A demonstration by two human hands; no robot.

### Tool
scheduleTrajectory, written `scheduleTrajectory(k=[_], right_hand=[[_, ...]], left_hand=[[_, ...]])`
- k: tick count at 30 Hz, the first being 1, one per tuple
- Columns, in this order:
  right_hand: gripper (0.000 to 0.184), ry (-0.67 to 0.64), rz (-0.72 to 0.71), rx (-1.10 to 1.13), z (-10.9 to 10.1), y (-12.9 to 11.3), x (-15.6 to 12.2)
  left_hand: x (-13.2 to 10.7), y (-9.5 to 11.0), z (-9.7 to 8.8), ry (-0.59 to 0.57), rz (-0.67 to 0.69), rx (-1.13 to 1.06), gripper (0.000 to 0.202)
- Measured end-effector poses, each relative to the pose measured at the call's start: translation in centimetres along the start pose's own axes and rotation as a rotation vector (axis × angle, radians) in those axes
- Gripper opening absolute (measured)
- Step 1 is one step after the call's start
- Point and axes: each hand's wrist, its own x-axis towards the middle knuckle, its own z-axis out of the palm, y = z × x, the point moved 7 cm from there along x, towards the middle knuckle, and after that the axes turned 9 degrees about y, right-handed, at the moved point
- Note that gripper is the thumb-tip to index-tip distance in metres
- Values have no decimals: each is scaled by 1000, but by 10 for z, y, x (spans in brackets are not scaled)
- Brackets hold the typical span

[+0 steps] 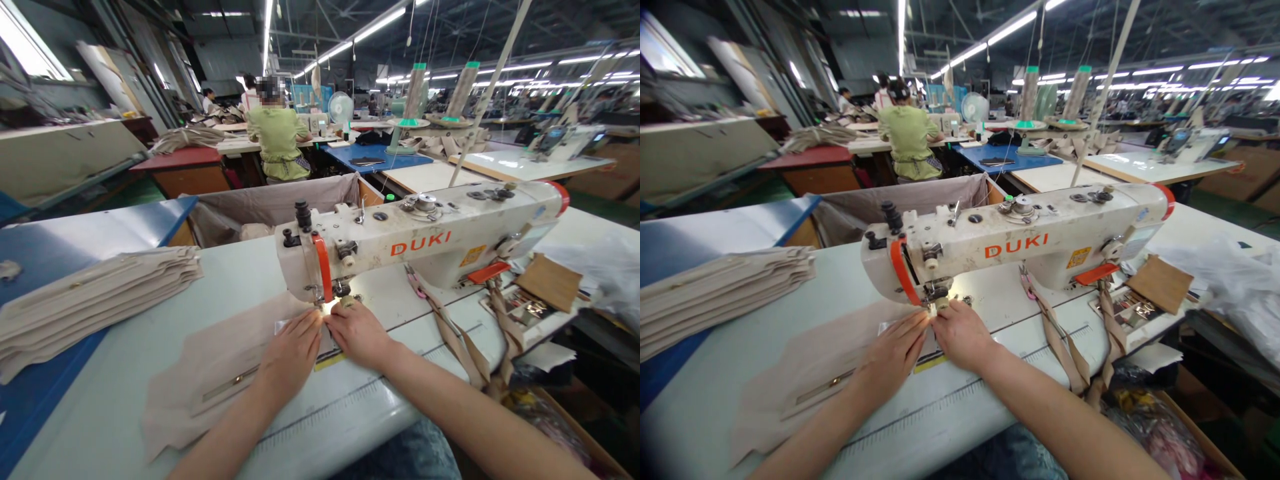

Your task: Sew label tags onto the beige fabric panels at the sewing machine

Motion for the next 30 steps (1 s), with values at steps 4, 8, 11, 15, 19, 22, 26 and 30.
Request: scheduleTrajectory(k=[4,8,11,15,19,22,26,30], right_hand=[[21,1,2,-4,0,0,0],[20,2,0,-5,0,0,0],[18,6,-4,-4,0,0,0],[19,14,-2,-9,0,-1,0],[22,27,4,-14,-2,1,0],[22,55,1,-10,-4,0,-2],[22,121,-27,24,-8,-3,-7],[23,174,-72,77,-9,-4,-10]], left_hand=[[2,2,-3,-1,-4,15,37],[2,-2,-1,-11,-47,-18,35],[5,-7,0,-11,-51,-19,34],[11,-12,1,5,-18,7,34],[13,-17,3,-8,-36,-15,33],[2,-20,0,-47,-84,23,32],[-26,-9,-16,-120,-67,99,35],[-44,8,-48,-91,-60,173,39]])
